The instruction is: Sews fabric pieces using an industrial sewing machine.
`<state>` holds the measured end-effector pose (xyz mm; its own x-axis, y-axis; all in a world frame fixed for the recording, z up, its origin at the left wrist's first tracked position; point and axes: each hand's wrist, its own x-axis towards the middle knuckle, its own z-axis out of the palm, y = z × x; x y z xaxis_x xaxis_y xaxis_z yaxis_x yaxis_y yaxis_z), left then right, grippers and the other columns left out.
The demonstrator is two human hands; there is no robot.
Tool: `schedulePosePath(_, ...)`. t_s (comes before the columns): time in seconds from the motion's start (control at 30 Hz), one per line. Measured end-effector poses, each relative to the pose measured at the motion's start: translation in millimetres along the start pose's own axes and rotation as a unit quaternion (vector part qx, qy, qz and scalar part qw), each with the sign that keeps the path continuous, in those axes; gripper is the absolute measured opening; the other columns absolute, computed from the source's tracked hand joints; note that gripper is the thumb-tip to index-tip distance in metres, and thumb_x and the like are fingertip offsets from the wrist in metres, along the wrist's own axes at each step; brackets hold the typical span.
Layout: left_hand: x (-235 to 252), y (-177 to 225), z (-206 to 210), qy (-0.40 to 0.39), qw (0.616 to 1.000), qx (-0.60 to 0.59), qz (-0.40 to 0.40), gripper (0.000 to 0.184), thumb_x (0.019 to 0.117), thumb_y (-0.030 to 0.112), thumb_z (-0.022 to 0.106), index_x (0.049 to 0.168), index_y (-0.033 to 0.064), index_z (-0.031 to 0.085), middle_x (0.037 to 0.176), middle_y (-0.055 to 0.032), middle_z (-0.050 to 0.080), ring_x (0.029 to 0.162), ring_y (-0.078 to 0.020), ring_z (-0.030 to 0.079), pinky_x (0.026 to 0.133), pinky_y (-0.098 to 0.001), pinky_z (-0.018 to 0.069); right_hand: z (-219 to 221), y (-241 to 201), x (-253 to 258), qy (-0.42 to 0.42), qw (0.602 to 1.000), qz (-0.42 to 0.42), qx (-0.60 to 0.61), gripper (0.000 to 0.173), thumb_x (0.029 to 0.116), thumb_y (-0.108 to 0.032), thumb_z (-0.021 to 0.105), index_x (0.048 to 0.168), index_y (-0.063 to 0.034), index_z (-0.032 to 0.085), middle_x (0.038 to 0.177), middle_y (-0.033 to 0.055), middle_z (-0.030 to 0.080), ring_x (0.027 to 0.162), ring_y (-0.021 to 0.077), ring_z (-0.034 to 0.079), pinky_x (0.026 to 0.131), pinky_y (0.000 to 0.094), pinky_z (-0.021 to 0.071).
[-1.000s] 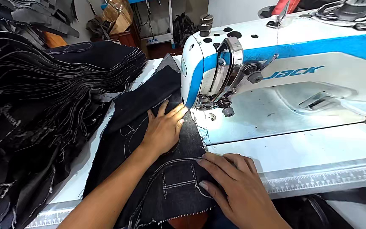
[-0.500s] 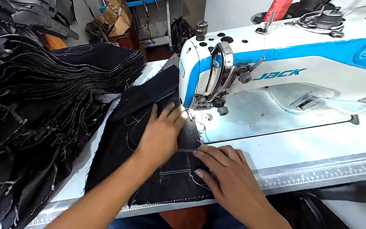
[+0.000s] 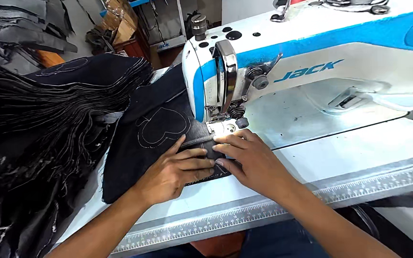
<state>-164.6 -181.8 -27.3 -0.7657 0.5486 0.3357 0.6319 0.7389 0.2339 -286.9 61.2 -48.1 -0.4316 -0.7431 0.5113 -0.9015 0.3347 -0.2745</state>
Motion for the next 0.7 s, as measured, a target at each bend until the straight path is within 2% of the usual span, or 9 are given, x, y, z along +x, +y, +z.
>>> schedulePosePath(0.1, 8.2, -10.3, -2.1, 0.000, 1.000, 0.028, -0.011, 0.048, 0.0971, 0.002, 0.046, 0.127, 0.0290, 0.073, 0.139, 0.0095, 0.065, 0.143, -0.0156, 0.048, 0.123, -0.0609, 0.0274, -1.2, -2.3, -3.1, 0.019, 1.000, 0.002, -0.015, 0.031, 0.1005, -0.038, 0.052, 0.107, -0.0252, 0.079, 0.118, -0.0043, 0.071, 0.109, 0.0209, 0.063, 0.084, 0.0391, 0.0519)
schedulePosePath(0.27, 22.2, -40.5, -9.3, -0.021, 0.999, 0.038, -0.006, 0.048, 0.0985, 0.006, 0.045, 0.133, 0.0296, 0.069, 0.140, 0.0074, 0.064, 0.142, -0.0196, 0.048, 0.122, -0.0697, 0.0199, -4.4, -4.3, 0.3, -0.013, 0.998, 0.032, -0.053, 0.039, 0.1007, -0.048, 0.049, 0.122, -0.0287, 0.075, 0.120, 0.0026, 0.066, 0.112, 0.0280, 0.059, 0.084, 0.0443, 0.0473)
schedulePosePath(0.43, 33.8, -67.8, -16.4, -0.017, 0.998, 0.066, 0.001, 0.047, 0.0991, 0.003, 0.047, 0.132, 0.0285, 0.070, 0.138, 0.0072, 0.065, 0.139, -0.0184, 0.052, 0.120, -0.0707, 0.0211, -2.8, -3.7, 3.3, -0.034, 0.995, 0.060, -0.072, 0.046, 0.0998, -0.054, 0.044, 0.131, -0.0328, 0.070, 0.128, 0.0046, 0.062, 0.117, 0.0305, 0.055, 0.086, 0.0467, 0.0449)
schedulePosePath(0.5, 42.0, -70.5, -35.1, -0.038, 0.998, 0.059, -0.006, 0.050, 0.0951, -0.002, 0.048, 0.128, 0.0264, 0.073, 0.138, 0.0061, 0.066, 0.140, -0.0211, 0.052, 0.119, -0.0688, 0.0266, -3.1, -1.3, 3.1, -0.025, 0.996, 0.062, -0.062, 0.047, 0.0988, -0.055, 0.045, 0.128, -0.0309, 0.072, 0.127, 0.0043, 0.063, 0.117, 0.0305, 0.055, 0.086, 0.0473, 0.0459)
schedulePosePath(0.53, 44.2, -72.7, -50.4, -0.031, 0.998, 0.049, -0.019, 0.048, 0.0940, -0.003, 0.047, 0.123, 0.0229, 0.075, 0.136, 0.0039, 0.067, 0.140, -0.0239, 0.052, 0.119, -0.0625, 0.0319, -2.6, 0.1, 3.5, -0.019, 0.996, 0.060, -0.055, 0.047, 0.0983, -0.056, 0.046, 0.127, -0.0295, 0.073, 0.125, 0.0043, 0.064, 0.116, 0.0306, 0.056, 0.086, 0.0476, 0.0467)
schedulePosePath(0.57, 41.4, -78.5, -65.5, -0.014, 0.998, 0.038, -0.047, 0.043, 0.0968, -0.001, 0.046, 0.119, 0.0186, 0.077, 0.136, 0.0001, 0.067, 0.142, -0.0274, 0.049, 0.120, -0.0548, 0.0351, -2.3, 0.5, 2.9, -0.016, 0.997, 0.060, -0.048, 0.048, 0.0979, -0.056, 0.046, 0.125, -0.0279, 0.074, 0.125, 0.0047, 0.064, 0.115, 0.0310, 0.057, 0.086, 0.0480, 0.0474)
schedulePosePath(0.6, 31.1, -88.5, -77.0, -0.005, 0.996, 0.042, -0.082, 0.041, 0.0997, 0.004, 0.044, 0.122, 0.0162, 0.076, 0.141, -0.0028, 0.064, 0.146, -0.0303, 0.044, 0.121, -0.0519, 0.0334, -2.2, 0.1, 2.1, -0.015, 0.997, 0.060, -0.041, 0.048, 0.0976, -0.056, 0.047, 0.124, -0.0262, 0.074, 0.125, 0.0052, 0.065, 0.115, 0.0312, 0.057, 0.086, 0.0483, 0.0473)
schedulePosePath(0.67, -6.1, -102.7, -77.1, -0.024, 0.981, 0.087, -0.171, 0.043, 0.1070, 0.028, 0.039, 0.139, 0.0164, 0.065, 0.153, -0.0029, 0.053, 0.151, -0.0301, 0.036, 0.123, -0.0542, 0.0289, -3.0, 0.3, 0.8, -0.008, 0.998, 0.061, -0.032, 0.048, 0.0972, -0.055, 0.048, 0.121, -0.0240, 0.075, 0.125, 0.0046, 0.065, 0.114, 0.0300, 0.057, 0.086, 0.0475, 0.0472)
schedulePosePath(0.7, -25.8, -93.8, -65.1, -0.028, 0.970, 0.104, -0.216, 0.048, 0.1084, 0.036, 0.037, 0.146, 0.0158, 0.058, 0.158, -0.0032, 0.048, 0.152, -0.0296, 0.035, 0.123, -0.0574, 0.0277, -3.3, 1.2, 0.1, 0.002, 0.998, 0.057, -0.024, 0.046, 0.0971, -0.054, 0.049, 0.118, -0.0226, 0.076, 0.123, 0.0043, 0.066, 0.113, 0.0293, 0.058, 0.086, 0.0471, 0.0477)
